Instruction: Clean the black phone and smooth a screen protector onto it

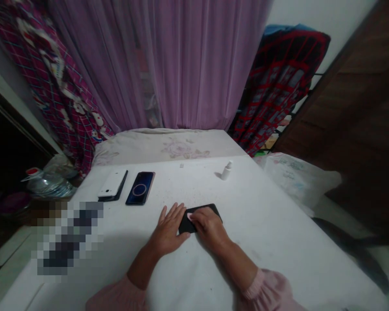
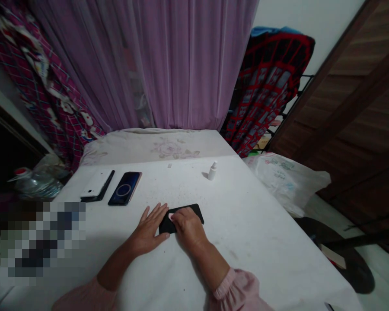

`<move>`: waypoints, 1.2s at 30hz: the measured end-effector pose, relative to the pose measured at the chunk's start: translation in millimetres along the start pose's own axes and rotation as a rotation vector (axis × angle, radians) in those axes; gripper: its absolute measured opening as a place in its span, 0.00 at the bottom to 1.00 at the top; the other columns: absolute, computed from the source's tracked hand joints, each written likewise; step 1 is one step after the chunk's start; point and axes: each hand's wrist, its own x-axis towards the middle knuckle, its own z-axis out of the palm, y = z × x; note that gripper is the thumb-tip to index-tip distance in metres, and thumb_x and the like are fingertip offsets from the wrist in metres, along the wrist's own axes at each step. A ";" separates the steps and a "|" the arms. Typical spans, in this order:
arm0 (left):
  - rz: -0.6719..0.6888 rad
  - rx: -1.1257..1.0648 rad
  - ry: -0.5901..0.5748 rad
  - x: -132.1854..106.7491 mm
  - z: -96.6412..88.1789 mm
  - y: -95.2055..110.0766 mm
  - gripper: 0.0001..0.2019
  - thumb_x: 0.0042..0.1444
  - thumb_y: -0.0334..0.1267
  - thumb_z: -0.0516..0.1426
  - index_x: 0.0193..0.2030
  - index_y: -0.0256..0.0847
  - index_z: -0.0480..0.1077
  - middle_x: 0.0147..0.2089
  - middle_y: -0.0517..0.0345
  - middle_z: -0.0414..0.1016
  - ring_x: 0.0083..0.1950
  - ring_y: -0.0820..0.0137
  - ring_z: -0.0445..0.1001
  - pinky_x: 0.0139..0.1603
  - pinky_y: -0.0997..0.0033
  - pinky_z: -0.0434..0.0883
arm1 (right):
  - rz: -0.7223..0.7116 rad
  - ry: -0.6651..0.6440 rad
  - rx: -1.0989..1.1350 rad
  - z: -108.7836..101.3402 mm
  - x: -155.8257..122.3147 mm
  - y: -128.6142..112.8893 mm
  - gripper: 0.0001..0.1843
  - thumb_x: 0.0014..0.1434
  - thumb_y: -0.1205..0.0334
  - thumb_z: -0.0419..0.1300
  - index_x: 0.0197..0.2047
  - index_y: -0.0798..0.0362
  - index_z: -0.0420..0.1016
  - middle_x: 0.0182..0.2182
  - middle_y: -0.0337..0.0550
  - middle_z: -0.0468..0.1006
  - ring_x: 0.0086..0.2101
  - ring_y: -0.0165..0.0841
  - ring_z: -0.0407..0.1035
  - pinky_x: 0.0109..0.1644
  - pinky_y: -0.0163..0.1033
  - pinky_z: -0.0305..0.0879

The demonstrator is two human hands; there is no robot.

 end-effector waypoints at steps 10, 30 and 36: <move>-0.047 -0.130 -0.125 -2.3 -17.3 13.6 0.38 0.59 0.47 0.55 0.73 0.39 0.46 0.76 0.48 0.44 0.76 0.58 0.37 0.73 0.43 0.33 | 0.119 0.277 -0.092 -5.8 -23.5 67.1 0.25 0.67 0.45 0.48 0.36 0.50 0.82 0.32 0.49 0.82 0.34 0.40 0.75 0.38 0.43 0.72; -0.988 0.290 0.456 -130.0 -70.4 -108.2 0.35 0.60 0.48 0.50 0.68 0.25 0.54 0.71 0.29 0.53 0.73 0.43 0.49 0.69 0.39 0.48 | -0.021 0.200 0.071 11.5 -27.7 37.9 0.20 0.67 0.47 0.51 0.41 0.48 0.81 0.34 0.46 0.82 0.36 0.39 0.76 0.39 0.42 0.74; -1.064 0.228 0.320 -149.5 -92.3 -139.9 0.40 0.55 0.55 0.53 0.65 0.22 0.59 0.63 0.29 0.66 0.64 0.45 0.64 0.64 0.54 0.60 | -0.013 0.208 0.067 12.8 -28.0 40.6 0.21 0.66 0.45 0.50 0.41 0.46 0.82 0.34 0.45 0.82 0.35 0.38 0.77 0.36 0.41 0.74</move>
